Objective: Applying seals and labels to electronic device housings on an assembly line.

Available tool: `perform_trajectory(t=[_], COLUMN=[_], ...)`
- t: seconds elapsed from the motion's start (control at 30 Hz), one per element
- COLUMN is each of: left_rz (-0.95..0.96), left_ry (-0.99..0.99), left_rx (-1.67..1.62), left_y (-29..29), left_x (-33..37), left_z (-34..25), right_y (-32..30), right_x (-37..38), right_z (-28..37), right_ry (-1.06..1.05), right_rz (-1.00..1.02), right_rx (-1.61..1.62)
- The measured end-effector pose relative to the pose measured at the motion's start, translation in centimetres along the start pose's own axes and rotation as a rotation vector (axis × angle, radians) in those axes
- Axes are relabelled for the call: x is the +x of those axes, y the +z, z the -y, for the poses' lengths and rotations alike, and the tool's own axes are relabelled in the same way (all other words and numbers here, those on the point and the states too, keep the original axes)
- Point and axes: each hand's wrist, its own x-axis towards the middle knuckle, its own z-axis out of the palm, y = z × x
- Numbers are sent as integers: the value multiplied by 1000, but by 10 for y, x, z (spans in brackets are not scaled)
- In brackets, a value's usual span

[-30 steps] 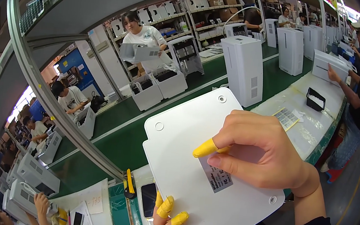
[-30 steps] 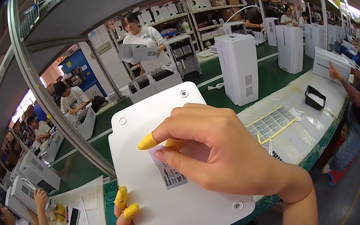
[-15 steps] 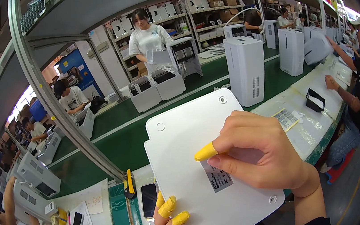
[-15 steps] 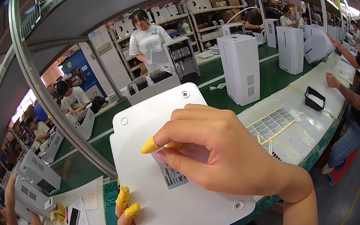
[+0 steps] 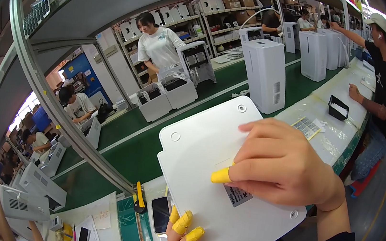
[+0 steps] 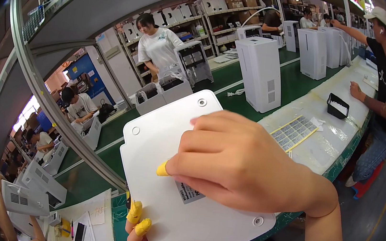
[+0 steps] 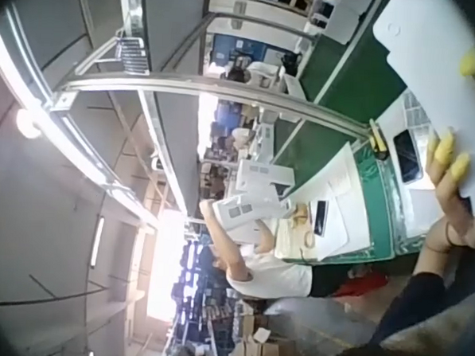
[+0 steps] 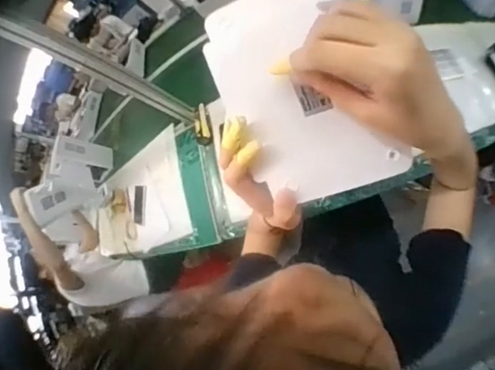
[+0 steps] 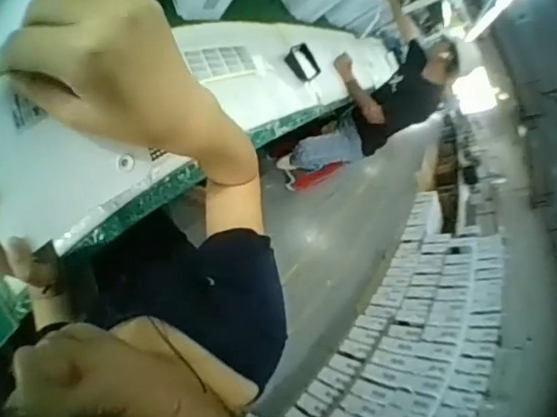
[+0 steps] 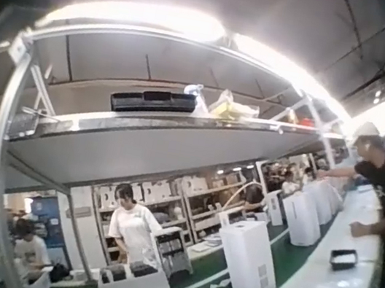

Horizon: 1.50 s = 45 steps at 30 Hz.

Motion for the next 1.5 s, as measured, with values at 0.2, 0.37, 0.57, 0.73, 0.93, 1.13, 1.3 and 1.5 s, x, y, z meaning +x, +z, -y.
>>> perform_trajectory(t=[0.2,0.37,0.57,0.73,0.93,1.13,1.3,1.5], left_rz=[35,90,11,-56,-166,-145,-170,-207], left_ry=[16,77,269,7,-213,-432,-449,-296], left_rx=[41,26,-6,-30,-355,-561,-607,-379], left_y=[-6,-6,0,-1,34,40,50,51], left_x=[-6,-14,-18,-9,49,95,102,89], left_z=[-4,-3,12,12,29,62,66,75], right_y=[-12,-15,-6,3,36,115,160,156], right_x=[3,6,18,-5,-93,-185,-238,-234], right_z=[-2,-12,-45,-63,-107,-124,-96,-67], right_ry=[45,42,202,342,624,780,736,735], right_rz=[159,286,-32,-386,-453,-328,-58,12], right_rx=[-241,-203,9,421,346,166,40,-4])
